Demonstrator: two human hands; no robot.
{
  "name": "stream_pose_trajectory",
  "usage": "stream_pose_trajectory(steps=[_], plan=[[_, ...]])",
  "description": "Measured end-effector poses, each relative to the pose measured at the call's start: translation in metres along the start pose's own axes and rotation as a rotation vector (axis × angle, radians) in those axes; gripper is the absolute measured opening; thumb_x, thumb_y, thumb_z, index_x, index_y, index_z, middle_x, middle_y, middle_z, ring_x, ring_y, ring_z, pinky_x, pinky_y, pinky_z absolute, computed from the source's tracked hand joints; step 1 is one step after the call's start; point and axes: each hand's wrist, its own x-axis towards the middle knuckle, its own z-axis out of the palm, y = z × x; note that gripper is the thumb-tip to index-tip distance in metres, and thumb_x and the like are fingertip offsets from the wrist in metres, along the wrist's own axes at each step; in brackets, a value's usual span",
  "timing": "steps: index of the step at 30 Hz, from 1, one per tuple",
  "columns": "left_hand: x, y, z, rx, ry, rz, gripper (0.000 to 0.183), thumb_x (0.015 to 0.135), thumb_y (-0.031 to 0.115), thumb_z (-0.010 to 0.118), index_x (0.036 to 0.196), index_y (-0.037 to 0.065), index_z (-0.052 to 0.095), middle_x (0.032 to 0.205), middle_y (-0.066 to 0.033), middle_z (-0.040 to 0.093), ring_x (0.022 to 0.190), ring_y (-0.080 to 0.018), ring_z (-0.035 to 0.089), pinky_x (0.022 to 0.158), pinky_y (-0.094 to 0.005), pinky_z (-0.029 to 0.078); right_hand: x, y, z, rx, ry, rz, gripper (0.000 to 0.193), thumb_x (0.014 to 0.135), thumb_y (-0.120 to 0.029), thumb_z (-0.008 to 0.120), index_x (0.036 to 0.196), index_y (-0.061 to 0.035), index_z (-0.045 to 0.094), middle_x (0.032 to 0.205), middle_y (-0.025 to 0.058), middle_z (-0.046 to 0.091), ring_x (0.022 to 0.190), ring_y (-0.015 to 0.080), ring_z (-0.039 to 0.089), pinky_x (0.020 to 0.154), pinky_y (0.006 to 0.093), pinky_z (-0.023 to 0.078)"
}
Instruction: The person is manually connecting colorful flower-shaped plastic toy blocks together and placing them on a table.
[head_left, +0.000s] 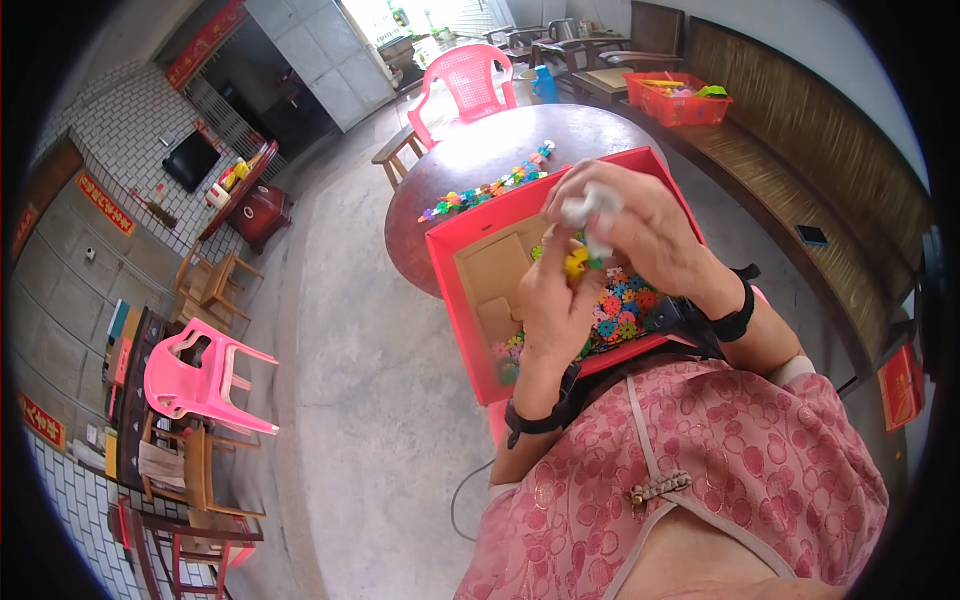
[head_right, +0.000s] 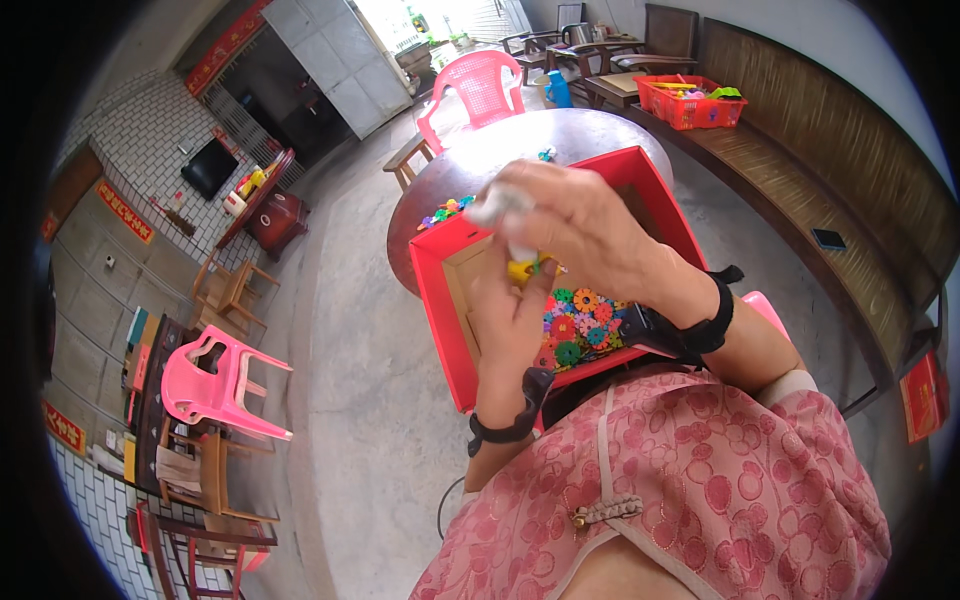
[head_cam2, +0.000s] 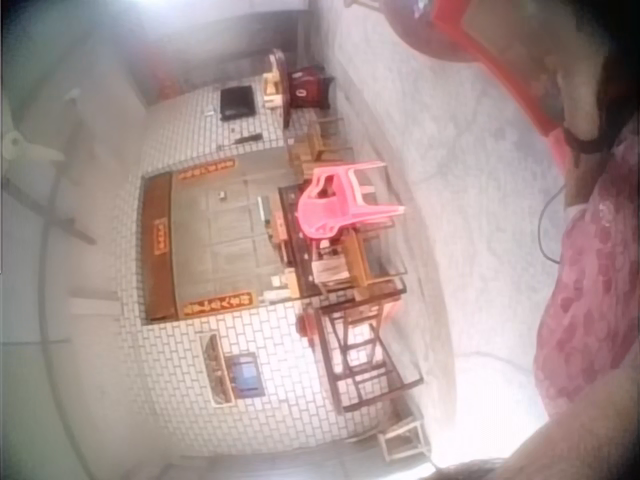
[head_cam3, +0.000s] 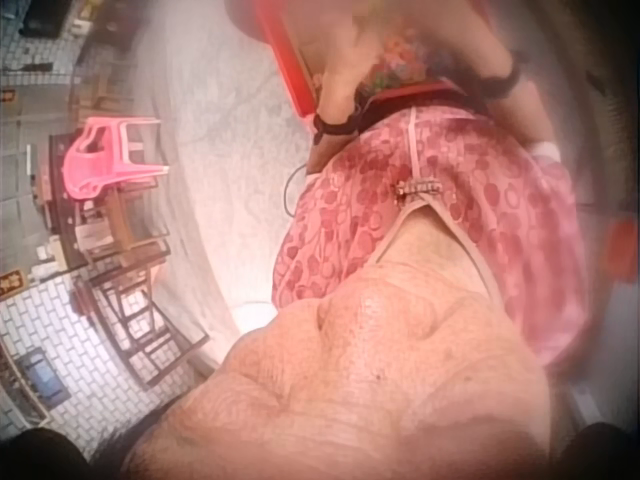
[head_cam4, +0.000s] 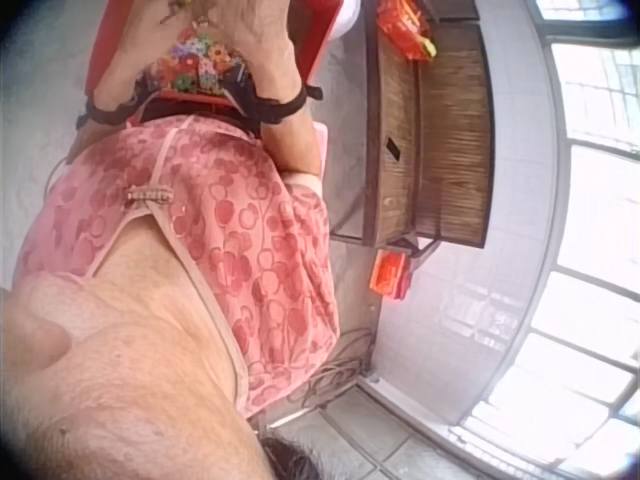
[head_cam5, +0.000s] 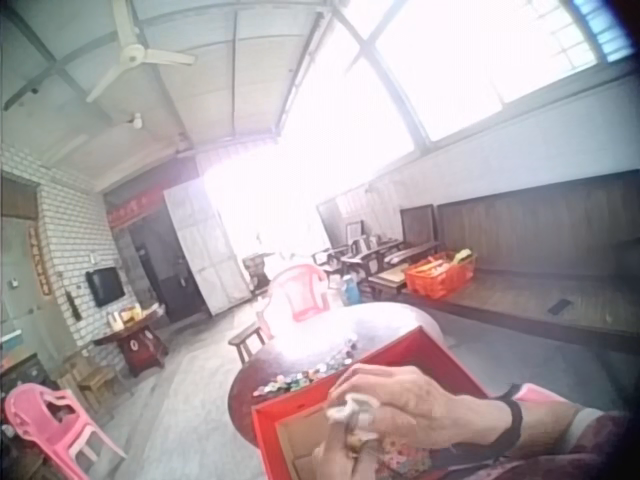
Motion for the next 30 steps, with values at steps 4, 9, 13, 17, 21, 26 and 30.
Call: stream_pose_trajectory(steps=[4,9,13,17,21,26,30], plan=[[0.008,-0.018,-0.001,0.210,0.292,0.310,0.045,0.076,0.007,0.064,0.119,0.002,0.054,0.110,-0.0195,0.062,0.094,-0.0368,0.062,0.078,-0.0422,0.049,0.000,-0.005,0.014,-0.542,-0.217,-0.329,0.021,0.087,-0.011,0.056,0.107,-0.0081,0.062,0.114,0.0147,0.052,0.097,0.0309,0.059,0.076,0.0356,0.051],[0.007,-0.010,-0.001,0.297,0.300,0.077,0.040,0.073,0.010,0.066,0.112,0.005,0.057,0.091,-0.0139,0.065,0.084,-0.0374,0.061,0.073,-0.0445,0.048,-0.003,0.006,0.008,-0.371,-0.201,-0.109,0.033,0.079,0.004,0.059,0.110,-0.0071,0.063,0.111,0.0160,0.056,0.095,0.0325,0.061,0.080,0.0375,0.051],[0.007,-0.009,0.003,0.331,0.324,0.120,0.036,0.069,0.009,0.068,0.103,0.004,0.057,0.080,-0.0112,0.063,0.073,-0.0329,0.059,0.067,-0.0427,0.045,-0.001,0.008,0.006,-0.448,-0.150,-0.121,0.034,0.078,0.008,0.055,0.110,-0.0025,0.062,0.099,0.0130,0.063,0.091,0.0296,0.064,0.077,0.0354,0.051],[0.005,-0.015,0.006,0.330,0.284,0.119,0.034,0.066,0.007,0.069,0.097,0.005,0.056,0.073,-0.0080,0.060,0.070,-0.0290,0.058,0.065,-0.0409,0.044,0.002,0.002,0.006,-0.442,-0.074,-0.130,0.031,0.081,0.006,0.053,0.111,0.0001,0.060,0.092,0.0122,0.065,0.087,0.0278,0.065,0.074,0.0333,0.051],[0.006,-0.007,0.011,0.303,0.311,0.240,0.031,0.065,0.008,0.071,0.092,0.005,0.057,0.072,-0.0081,0.059,0.069,-0.0289,0.057,0.065,-0.0411,0.044,0.001,0.005,0.003,-0.370,-0.045,0.015,0.025,0.086,0.001,0.053,0.110,-0.0002,0.059,0.091,0.0135,0.064,0.084,0.0273,0.065,0.071,0.0325,0.051],[0.007,-0.015,0.004,0.400,0.391,0.266,0.023,0.069,0.005,0.065,0.091,0.003,0.059,0.084,-0.0137,0.060,0.076,-0.0352,0.058,0.067,-0.0441,0.045,-0.008,0.002,0.018,-0.496,-0.144,-0.087,0.026,0.085,-0.005,0.059,0.111,-0.0023,0.059,0.096,0.0136,0.059,0.084,0.0294,0.063,0.072,0.0359,0.053],[0.010,-0.008,-0.001,0.435,0.415,0.239,0.026,0.068,0.002,0.065,0.093,0.003,0.059,0.086,-0.0132,0.058,0.078,-0.0360,0.057,0.068,-0.0442,0.046,-0.013,0.008,0.025,-0.523,-0.112,-0.167,0.035,0.080,-0.004,0.062,0.114,-0.0051,0.058,0.106,0.0155,0.055,0.087,0.0331,0.062,0.078,0.0414,0.052]])
